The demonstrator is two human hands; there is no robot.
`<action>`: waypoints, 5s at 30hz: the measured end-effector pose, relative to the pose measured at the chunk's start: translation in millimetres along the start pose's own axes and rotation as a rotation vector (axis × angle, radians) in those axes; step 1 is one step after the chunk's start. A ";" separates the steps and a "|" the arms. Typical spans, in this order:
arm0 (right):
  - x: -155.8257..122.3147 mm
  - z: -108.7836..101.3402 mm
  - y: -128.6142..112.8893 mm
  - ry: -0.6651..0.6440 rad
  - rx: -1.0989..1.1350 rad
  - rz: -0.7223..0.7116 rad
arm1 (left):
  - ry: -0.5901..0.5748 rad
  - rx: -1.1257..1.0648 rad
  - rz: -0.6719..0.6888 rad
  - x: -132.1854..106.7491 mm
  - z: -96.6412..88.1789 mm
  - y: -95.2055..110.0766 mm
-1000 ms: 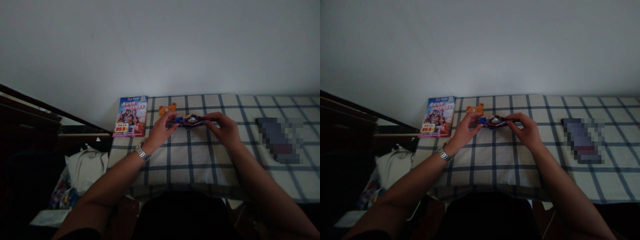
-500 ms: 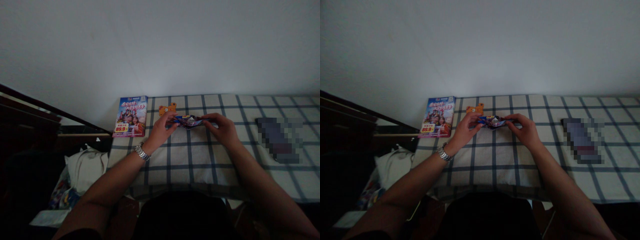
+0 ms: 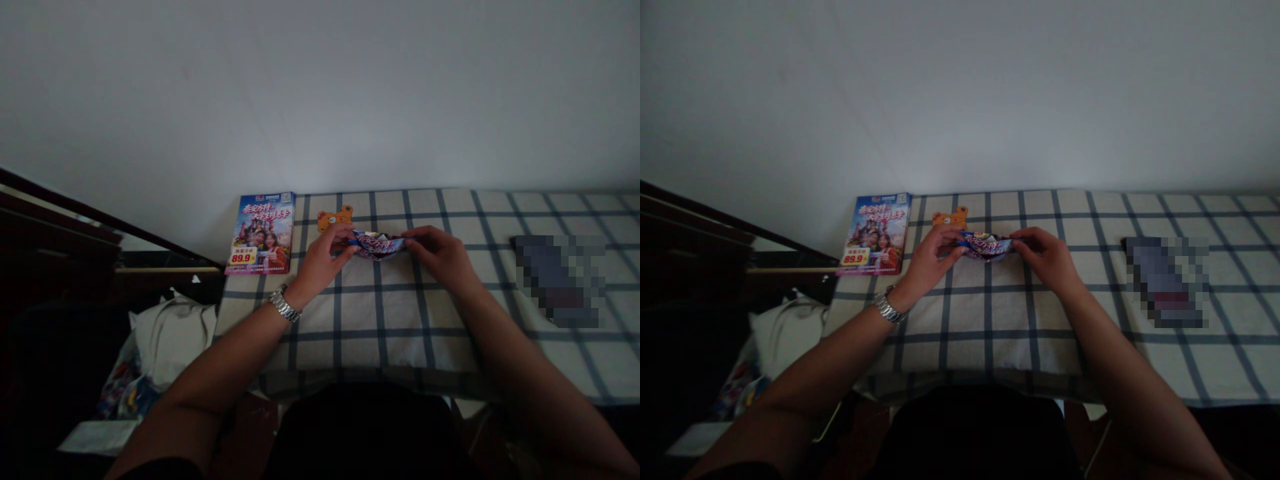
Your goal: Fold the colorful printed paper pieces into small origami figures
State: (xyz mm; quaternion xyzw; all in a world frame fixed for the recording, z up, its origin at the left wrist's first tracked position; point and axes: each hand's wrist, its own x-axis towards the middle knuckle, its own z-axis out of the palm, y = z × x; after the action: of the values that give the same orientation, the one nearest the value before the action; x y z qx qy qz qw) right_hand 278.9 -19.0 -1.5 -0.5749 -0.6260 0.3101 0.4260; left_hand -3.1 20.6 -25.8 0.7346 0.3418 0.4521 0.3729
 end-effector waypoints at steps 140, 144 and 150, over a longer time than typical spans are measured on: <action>1.3 -9.4 2.7 0.121 0.109 -0.015 | -0.082 0.222 0.056 0.3 -8.5 9.2; 0.9 -9.5 2.0 0.121 0.104 -0.005 | -0.073 0.227 0.071 1.0 -8.3 9.2; -0.3 -8.7 0.7 0.123 0.093 -0.015 | -0.061 0.235 0.080 2.2 -7.5 11.3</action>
State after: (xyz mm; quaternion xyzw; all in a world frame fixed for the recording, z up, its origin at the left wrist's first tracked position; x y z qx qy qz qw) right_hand 286.9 -20.1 1.7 -0.5677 -0.5879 0.2997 0.4923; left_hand -7.3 18.7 -12.8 0.7997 0.3513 0.4010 0.2762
